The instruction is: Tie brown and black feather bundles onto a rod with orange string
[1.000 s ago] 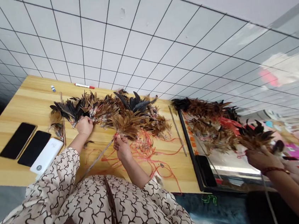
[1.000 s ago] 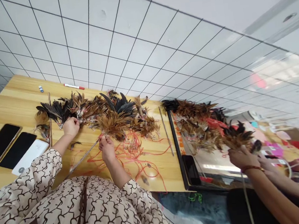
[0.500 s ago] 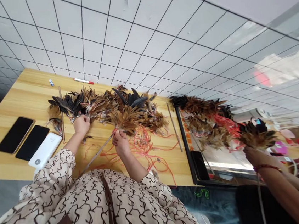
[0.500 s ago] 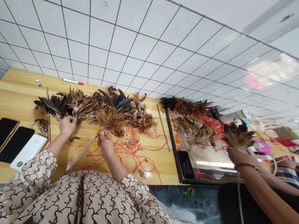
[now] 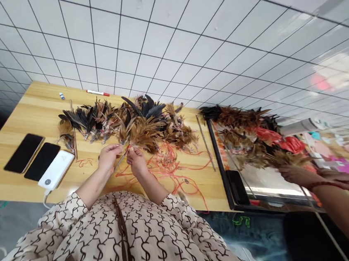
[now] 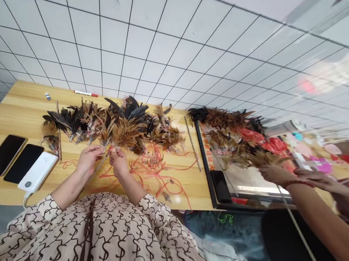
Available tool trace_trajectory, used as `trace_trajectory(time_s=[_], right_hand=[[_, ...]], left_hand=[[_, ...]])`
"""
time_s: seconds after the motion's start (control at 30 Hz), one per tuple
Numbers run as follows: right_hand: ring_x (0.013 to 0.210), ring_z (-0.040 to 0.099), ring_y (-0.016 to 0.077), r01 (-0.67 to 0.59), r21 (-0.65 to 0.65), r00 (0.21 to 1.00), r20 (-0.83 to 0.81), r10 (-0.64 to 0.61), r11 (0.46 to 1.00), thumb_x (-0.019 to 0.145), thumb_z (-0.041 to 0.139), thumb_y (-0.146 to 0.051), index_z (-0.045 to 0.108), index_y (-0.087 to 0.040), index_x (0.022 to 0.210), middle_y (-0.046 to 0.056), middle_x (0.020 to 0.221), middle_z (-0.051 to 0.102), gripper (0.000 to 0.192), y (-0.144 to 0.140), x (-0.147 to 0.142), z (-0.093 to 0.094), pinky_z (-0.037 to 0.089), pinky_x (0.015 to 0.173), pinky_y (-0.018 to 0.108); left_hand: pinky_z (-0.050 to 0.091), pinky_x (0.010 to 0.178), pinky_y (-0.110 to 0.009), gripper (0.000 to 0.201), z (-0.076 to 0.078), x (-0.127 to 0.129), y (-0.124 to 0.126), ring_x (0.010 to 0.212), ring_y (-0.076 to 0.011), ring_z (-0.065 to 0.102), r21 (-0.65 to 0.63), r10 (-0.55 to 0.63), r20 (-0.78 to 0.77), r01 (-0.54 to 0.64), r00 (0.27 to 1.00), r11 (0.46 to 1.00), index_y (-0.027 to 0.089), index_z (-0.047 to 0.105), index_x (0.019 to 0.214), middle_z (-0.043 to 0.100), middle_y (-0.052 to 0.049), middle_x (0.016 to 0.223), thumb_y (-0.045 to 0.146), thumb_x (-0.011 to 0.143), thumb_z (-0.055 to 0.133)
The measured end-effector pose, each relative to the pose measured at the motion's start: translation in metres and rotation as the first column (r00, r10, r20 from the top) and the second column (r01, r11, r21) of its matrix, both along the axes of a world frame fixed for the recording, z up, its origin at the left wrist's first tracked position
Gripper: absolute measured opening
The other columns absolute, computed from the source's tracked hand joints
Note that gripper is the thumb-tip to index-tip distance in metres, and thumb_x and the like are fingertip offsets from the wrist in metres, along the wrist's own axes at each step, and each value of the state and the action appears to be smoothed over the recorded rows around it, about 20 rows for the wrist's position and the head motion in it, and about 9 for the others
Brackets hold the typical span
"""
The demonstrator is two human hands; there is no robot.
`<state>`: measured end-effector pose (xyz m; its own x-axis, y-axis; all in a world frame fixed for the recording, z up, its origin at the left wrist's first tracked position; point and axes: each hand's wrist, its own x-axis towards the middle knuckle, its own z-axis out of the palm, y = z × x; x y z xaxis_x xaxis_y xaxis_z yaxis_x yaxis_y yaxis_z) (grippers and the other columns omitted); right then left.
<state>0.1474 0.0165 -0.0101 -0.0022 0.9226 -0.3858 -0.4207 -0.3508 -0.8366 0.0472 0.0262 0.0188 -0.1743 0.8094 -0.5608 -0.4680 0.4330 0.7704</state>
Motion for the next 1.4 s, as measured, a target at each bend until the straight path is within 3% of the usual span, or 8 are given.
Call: trace_trajectory(time_s=[0.27, 0.53, 0.87, 1.03, 1.2, 1.3, 1.4], right_hand=[[0.041, 0.018, 0.0046, -0.019, 0.052, 0.999, -0.027, 0.021, 0.998, 0.062, 0.070, -0.054, 0.034, -0.022, 0.056, -0.011, 0.046, 0.024, 0.048, -0.004, -0.001, 0.005, 0.015, 0.041, 0.020], [0.043, 0.017, 0.0062, -0.025, 0.048, 1.000, -0.018, 0.026, 0.999, 0.068, 0.069, -0.051, 0.039, -0.022, 0.056, -0.008, 0.047, 0.028, 0.043, -0.008, -0.002, 0.009, 0.017, 0.042, 0.021], [0.044, 0.015, 0.0065, -0.041, 0.103, 0.999, 0.002, 0.041, 0.994, 0.063, 0.068, -0.056, 0.038, -0.022, 0.056, -0.009, 0.048, 0.025, 0.046, -0.012, -0.002, 0.015, 0.016, 0.043, 0.022], [0.046, 0.019, 0.0071, -0.047, 0.145, 0.999, 0.027, 0.044, 0.988, 0.065, 0.066, -0.056, 0.038, -0.022, 0.056, -0.008, 0.049, 0.027, 0.045, -0.014, -0.003, 0.019, 0.018, 0.044, 0.022], [0.047, 0.019, 0.0075, -0.029, 0.165, 0.998, 0.052, 0.020, 0.986, 0.064, 0.066, -0.056, 0.035, -0.022, 0.054, -0.008, 0.048, 0.025, 0.047, -0.015, -0.005, 0.022, 0.020, 0.045, 0.022], [0.047, 0.019, 0.0072, -0.017, 0.162, 0.999, 0.053, 0.008, 0.987, 0.063, 0.066, -0.057, 0.037, -0.022, 0.054, -0.008, 0.048, 0.026, 0.047, -0.016, -0.006, 0.022, 0.021, 0.045, 0.022], [0.047, 0.022, 0.0074, -0.011, 0.157, 0.998, 0.060, 0.002, 0.988, 0.062, 0.067, -0.057, 0.043, -0.021, 0.055, -0.008, 0.049, 0.031, 0.044, -0.017, -0.006, 0.022, 0.022, 0.046, 0.022]], left_hand=[[0.037, 0.050, -0.022, 0.022, -0.001, 0.014, -0.003, 0.047, -0.0072, 0.044, 0.149, -0.032, -0.075, 0.043, 0.997, 0.988, 0.016, 0.058, 0.049, 0.053, 0.005, 0.047, 0.026, 0.043, 0.077], [0.039, 0.050, -0.022, 0.021, -0.003, 0.013, -0.008, 0.048, -0.0078, 0.046, 0.202, -0.046, -0.186, 0.084, 0.981, 0.976, 0.017, 0.057, 0.056, 0.053, 0.006, 0.050, 0.029, 0.049, 0.073], [0.040, 0.046, -0.021, 0.018, 0.009, 0.008, -0.018, 0.047, -0.0090, 0.046, 0.241, -0.076, -0.355, 0.170, 0.932, 0.956, 0.016, 0.060, 0.057, 0.055, 0.003, 0.051, 0.033, 0.058, 0.069], [0.040, 0.052, -0.023, 0.017, 0.016, 0.010, -0.025, 0.051, -0.0109, 0.047, 0.270, -0.107, -0.556, 0.301, 0.824, 0.915, 0.017, 0.060, 0.060, 0.056, 0.002, 0.054, 0.030, 0.070, 0.055], [0.039, 0.060, -0.024, 0.024, 0.023, 0.009, -0.031, 0.058, -0.0133, 0.048, 0.247, -0.084, -0.793, 0.444, 0.604, 0.862, 0.019, 0.055, 0.059, 0.055, -0.001, 0.058, 0.029, 0.078, 0.045], [0.038, 0.062, -0.025, 0.027, 0.023, 0.008, -0.033, 0.059, -0.0144, 0.049, 0.227, -0.068, -0.859, 0.497, 0.507, 0.837, 0.019, 0.056, 0.062, 0.056, -0.003, 0.061, 0.031, 0.082, 0.042], [0.039, 0.063, -0.025, 0.028, 0.020, 0.007, -0.034, 0.060, -0.0148, 0.050, 0.204, -0.073, -0.885, 0.523, 0.459, 0.827, 0.019, 0.061, 0.069, 0.059, -0.004, 0.064, 0.033, 0.084, 0.042]])
